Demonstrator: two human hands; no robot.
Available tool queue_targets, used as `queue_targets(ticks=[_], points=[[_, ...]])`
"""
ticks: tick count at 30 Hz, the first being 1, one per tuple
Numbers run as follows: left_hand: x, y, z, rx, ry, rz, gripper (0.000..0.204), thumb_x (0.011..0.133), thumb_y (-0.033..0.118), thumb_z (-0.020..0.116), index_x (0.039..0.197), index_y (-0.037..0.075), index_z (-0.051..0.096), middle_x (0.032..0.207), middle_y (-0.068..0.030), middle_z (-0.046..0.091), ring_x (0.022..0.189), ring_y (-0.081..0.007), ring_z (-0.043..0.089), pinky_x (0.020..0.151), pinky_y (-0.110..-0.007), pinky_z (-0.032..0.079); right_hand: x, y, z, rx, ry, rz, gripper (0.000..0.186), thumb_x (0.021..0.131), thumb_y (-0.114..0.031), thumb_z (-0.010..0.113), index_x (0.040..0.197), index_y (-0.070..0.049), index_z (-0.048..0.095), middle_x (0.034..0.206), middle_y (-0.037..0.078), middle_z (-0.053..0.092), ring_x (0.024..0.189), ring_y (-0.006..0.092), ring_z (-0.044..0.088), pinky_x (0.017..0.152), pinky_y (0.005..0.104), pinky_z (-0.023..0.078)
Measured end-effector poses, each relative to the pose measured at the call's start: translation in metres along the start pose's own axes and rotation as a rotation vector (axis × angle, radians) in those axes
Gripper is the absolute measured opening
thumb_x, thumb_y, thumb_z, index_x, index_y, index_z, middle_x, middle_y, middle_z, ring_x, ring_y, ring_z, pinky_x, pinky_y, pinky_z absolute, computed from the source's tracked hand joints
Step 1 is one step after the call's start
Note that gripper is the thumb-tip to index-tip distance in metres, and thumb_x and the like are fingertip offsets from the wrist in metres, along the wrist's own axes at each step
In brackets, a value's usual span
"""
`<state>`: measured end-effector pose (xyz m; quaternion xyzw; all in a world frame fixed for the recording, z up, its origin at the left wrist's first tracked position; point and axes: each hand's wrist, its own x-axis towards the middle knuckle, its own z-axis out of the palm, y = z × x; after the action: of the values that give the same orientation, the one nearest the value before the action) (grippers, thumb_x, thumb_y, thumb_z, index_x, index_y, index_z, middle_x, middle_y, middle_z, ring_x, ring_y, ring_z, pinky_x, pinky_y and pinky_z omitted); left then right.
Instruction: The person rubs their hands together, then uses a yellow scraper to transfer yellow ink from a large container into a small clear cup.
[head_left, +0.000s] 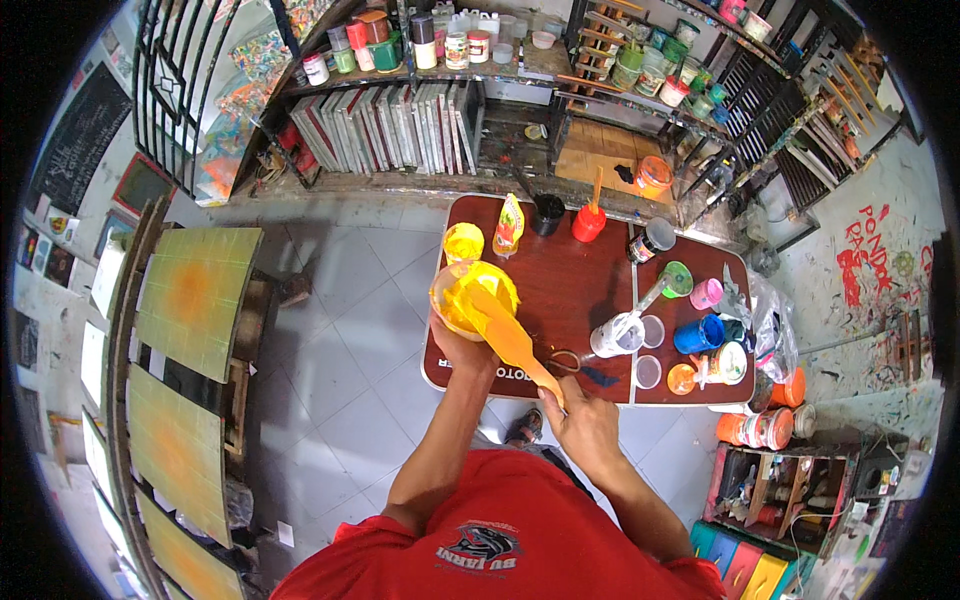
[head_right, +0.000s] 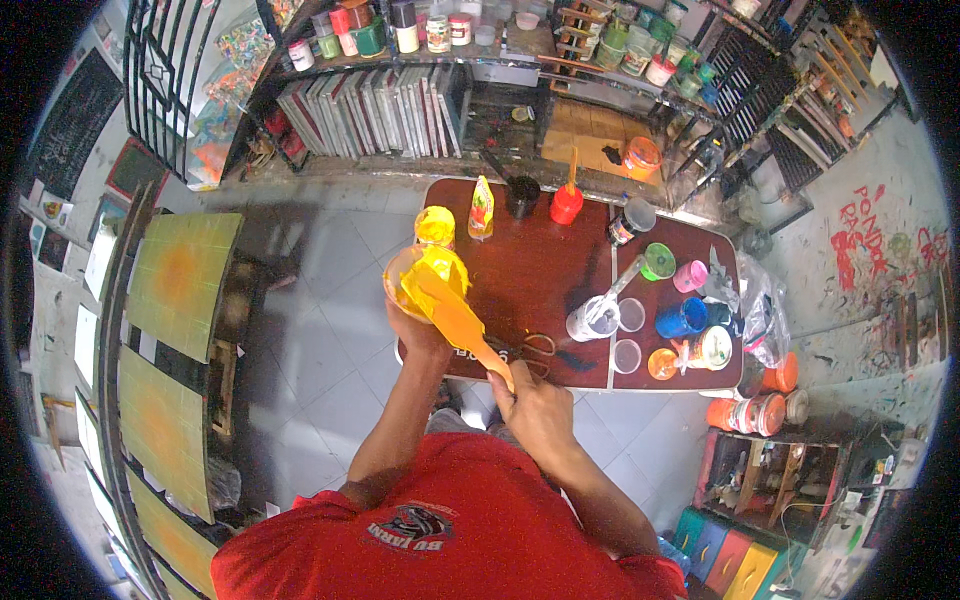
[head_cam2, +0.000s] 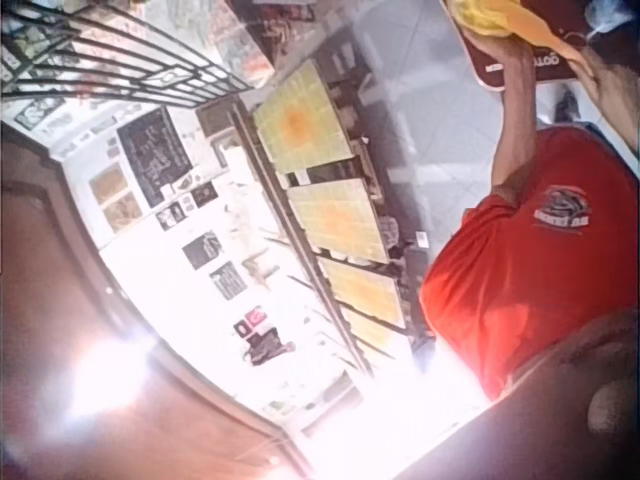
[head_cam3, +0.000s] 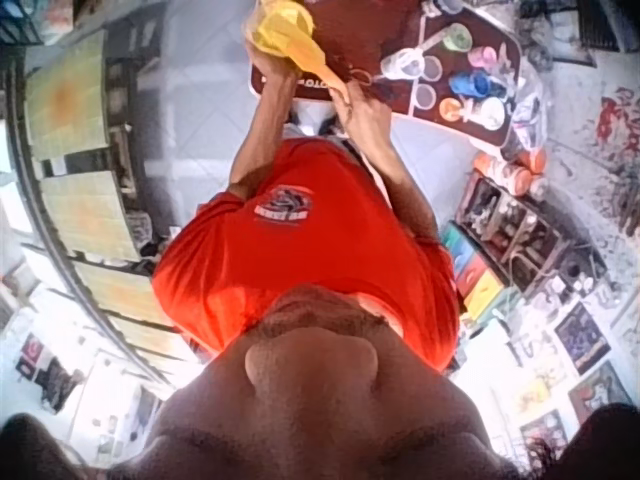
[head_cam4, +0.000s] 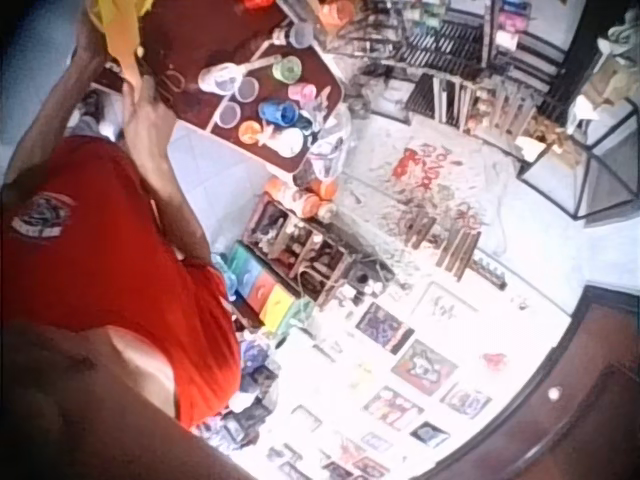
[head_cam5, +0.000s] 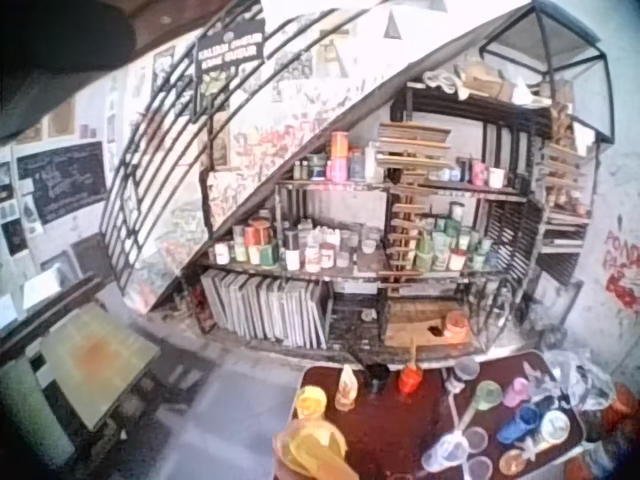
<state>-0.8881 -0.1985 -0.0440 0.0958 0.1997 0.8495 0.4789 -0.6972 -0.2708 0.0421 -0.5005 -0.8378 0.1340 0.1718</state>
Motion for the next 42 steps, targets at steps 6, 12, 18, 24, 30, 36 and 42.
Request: queue_targets(ticks=[6, 12, 18, 24, 30, 36, 42], points=[[0.012, 0.021, 0.0, 0.114, -0.004, 0.07, 0.053, 0.1, 0.044, 0.039, 0.132, 0.004, 0.053, 0.117, -0.0166, 0.066, 0.099, -0.0317, 0.07, 0.085, -0.044, 0.06, -0.02, 0.015, -0.011, -0.029, -0.086, 0.038, 0.031, 0.096, -0.036, 0.063, 0.092, -0.005, 0.059, 0.063, 0.017, 0.066, 0.051, 0.034, 0.065, 0.046, 0.0448, 0.049], [0.013, 0.025, -0.005, -0.015, -0.147, -0.033, 0.049, 0.101, 0.04, 0.041, 0.132, 0.003, 0.052, 0.12, -0.0162, 0.065, 0.101, -0.0309, 0.069, 0.085, -0.045, 0.059, -0.021, 0.012, -0.039, -0.113, -0.107, -0.006, 0.031, 0.096, -0.036, 0.063, 0.089, -0.006, 0.058, 0.065, 0.015, 0.066, 0.051, 0.0321, 0.065, 0.045, 0.0426, 0.049], [0.009, 0.016, -0.018, -0.041, 0.0, -0.076, 0.048, 0.102, 0.041, 0.038, 0.131, 0.005, 0.052, 0.122, -0.0145, 0.063, 0.105, -0.0301, 0.067, 0.088, -0.044, 0.059, -0.029, 0.016, -0.07, -0.199, -0.099, -0.031, 0.027, 0.094, -0.034, 0.067, 0.09, -0.008, 0.061, 0.063, 0.011, 0.065, 0.05, 0.0295, 0.064, 0.045, 0.0414, 0.048], [0.001, 0.016, -0.014, 0.044, -0.014, -0.078, 0.045, 0.102, 0.038, 0.042, 0.131, 0.006, 0.052, 0.122, -0.0139, 0.063, 0.107, -0.0282, 0.066, 0.09, -0.044, 0.057, -0.032, 0.022, -0.073, 0.104, -0.12, 0.117, 0.034, 0.098, -0.036, 0.062, 0.09, -0.004, 0.06, 0.065, 0.008, 0.063, 0.049, 0.0245, 0.062, 0.047, 0.0366, 0.047], [-0.008, 0.003, 0.004, 0.421, -0.052, 0.072, 0.043, 0.102, 0.037, 0.043, 0.13, 0.006, 0.053, 0.119, -0.0142, 0.064, 0.105, -0.0272, 0.067, 0.09, -0.043, 0.058, -0.007, 0.01, -0.029, 1.389, -0.527, 0.582, 0.048, 0.107, -0.047, 0.041, 0.096, -0.003, 0.057, 0.065, -0.001, 0.041, 0.055, 0.007, 0.035, 0.048, 0.0244, 0.03], [-0.008, 0.001, 0.002, 0.141, -0.032, -0.019, 0.043, 0.102, 0.033, 0.041, 0.131, 0.004, 0.055, 0.12, -0.0092, 0.066, 0.107, -0.023, 0.067, 0.089, -0.038, 0.057, 0.008, 0.008, 0.011, 1.286, -0.591, 0.645, 0.054, 0.105, -0.053, 0.043, 0.082, -0.006, 0.054, 0.055, -0.005, 0.035, 0.044, 0.007, 0.028, 0.044, 0.0245, 0.026], [-0.001, 0.01, -0.002, 0.209, 0.002, -0.002, 0.05, 0.102, 0.041, 0.033, 0.13, 0.006, 0.056, 0.115, -0.0096, 0.068, 0.099, -0.0251, 0.069, 0.084, -0.038, 0.059, -0.001, 0.021, -0.001, 1.062, -0.638, 0.671, 0.059, 0.103, -0.057, 0.045, 0.077, -0.006, 0.055, 0.053, -0.003, 0.04, 0.041, 0.0076, 0.034, 0.039, 0.0256, 0.025]])
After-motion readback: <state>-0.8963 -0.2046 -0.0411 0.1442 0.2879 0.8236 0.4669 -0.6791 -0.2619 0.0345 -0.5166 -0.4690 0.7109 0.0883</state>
